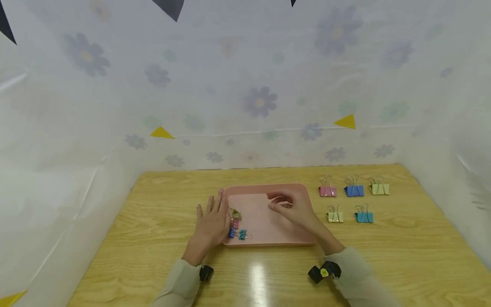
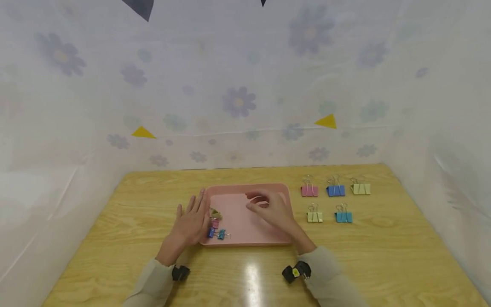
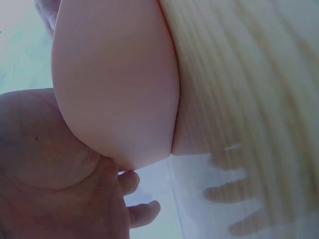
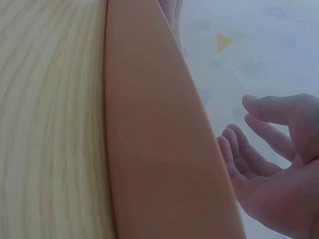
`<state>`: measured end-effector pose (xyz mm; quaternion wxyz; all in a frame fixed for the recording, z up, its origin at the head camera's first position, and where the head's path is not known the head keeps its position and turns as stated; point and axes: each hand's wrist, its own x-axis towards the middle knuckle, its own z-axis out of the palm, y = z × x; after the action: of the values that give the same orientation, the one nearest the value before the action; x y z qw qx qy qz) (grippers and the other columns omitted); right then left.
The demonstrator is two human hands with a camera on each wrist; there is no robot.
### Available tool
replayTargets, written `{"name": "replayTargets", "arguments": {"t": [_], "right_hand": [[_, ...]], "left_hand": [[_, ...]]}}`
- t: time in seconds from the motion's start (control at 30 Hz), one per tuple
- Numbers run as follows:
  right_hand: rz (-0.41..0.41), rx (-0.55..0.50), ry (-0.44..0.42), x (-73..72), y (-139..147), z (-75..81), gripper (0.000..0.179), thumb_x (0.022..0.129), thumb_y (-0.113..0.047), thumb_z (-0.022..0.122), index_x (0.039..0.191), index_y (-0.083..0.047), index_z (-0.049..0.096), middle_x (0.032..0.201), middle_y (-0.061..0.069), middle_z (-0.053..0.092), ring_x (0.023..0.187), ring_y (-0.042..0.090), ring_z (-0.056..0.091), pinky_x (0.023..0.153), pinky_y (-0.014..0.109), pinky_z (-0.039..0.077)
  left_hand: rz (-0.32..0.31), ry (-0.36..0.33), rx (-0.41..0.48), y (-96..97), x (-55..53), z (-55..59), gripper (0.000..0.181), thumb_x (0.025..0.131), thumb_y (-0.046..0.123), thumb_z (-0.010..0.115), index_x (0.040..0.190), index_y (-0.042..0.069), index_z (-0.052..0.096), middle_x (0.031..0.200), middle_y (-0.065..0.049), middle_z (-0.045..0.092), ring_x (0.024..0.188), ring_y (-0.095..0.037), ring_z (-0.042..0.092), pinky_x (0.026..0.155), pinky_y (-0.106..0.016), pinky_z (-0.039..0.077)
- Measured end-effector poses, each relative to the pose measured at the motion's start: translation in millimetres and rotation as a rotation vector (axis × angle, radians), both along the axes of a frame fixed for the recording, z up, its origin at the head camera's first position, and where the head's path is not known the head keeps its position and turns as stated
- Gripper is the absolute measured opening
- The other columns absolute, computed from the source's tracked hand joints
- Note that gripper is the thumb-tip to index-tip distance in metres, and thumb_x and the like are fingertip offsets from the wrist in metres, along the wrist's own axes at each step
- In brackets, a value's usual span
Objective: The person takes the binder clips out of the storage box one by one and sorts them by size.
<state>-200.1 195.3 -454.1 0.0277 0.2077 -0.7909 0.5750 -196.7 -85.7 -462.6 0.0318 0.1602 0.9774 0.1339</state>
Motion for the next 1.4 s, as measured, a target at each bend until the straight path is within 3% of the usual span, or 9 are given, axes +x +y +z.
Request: {"name": "replayTargets", "arguments": {"t": [0.13, 0.33, 0.67, 1.13, 1.4], "right_hand": [[-0.018, 0.020, -0.068, -0.4, -14, -2.7, 0.035, 0.096, -0.012, 0.074, 0.128, 0.002, 0.068, 0.124, 0.019, 0.069, 0.107, 0.028, 0.069, 0.093, 0.038, 0.056], [-0.011, -0.003, -0.125, -3.6, -31, -11.4, 0.037, 0.096, -0.013, 0.074, 0.129, 0.002, 0.067, 0.126, 0.019, 0.068, 0.107, 0.028, 0.068, 0.095, 0.039, 0.055], [-0.011, 0.003, -0.128, -6.9, -51, -23.6, 0.033, 0.094, -0.004, 0.073, 0.126, 0.003, 0.067, 0.123, 0.020, 0.069, 0.104, 0.027, 0.069, 0.094, 0.037, 0.055], [-0.003, 0.106, -0.127, -12.7, -75, -28.7, 0.031, 0.093, -0.006, 0.075, 0.123, -0.002, 0.070, 0.115, 0.012, 0.072, 0.101, 0.023, 0.069, 0.091, 0.038, 0.056], [0.018, 0.152, -0.164, -18.0, -87, -31.5, 0.031, 0.092, -0.007, 0.075, 0.123, -0.007, 0.071, 0.114, 0.004, 0.071, 0.097, 0.015, 0.068, 0.089, 0.032, 0.056]], "left_hand": [[0.001, -0.001, 0.000, 1.6, -0.4, 0.0, 0.062, 0.112, 0.029, 0.031, 0.165, 0.004, 0.011, 0.172, -0.011, 0.011, 0.155, -0.039, 0.016, 0.117, -0.072, 0.010], [0.001, -0.002, 0.002, 2.7, -2.8, -3.0, 0.062, 0.112, 0.029, 0.032, 0.165, 0.005, 0.011, 0.172, -0.011, 0.010, 0.155, -0.039, 0.016, 0.117, -0.072, 0.010], [0.000, -0.003, 0.000, 7.1, -4.1, -4.1, 0.062, 0.111, 0.030, 0.032, 0.165, 0.005, 0.013, 0.172, -0.011, 0.010, 0.155, -0.040, 0.016, 0.117, -0.072, 0.009], [-0.004, -0.001, 0.011, 8.5, -3.9, 0.0, 0.062, 0.111, 0.028, 0.033, 0.165, 0.004, 0.013, 0.171, -0.012, 0.012, 0.154, -0.041, 0.017, 0.117, -0.072, 0.010], [-0.004, -0.001, 0.025, 5.4, -5.3, -2.0, 0.062, 0.111, 0.029, 0.031, 0.165, 0.006, 0.013, 0.172, -0.012, 0.010, 0.154, -0.043, 0.017, 0.116, -0.073, 0.009]]}}
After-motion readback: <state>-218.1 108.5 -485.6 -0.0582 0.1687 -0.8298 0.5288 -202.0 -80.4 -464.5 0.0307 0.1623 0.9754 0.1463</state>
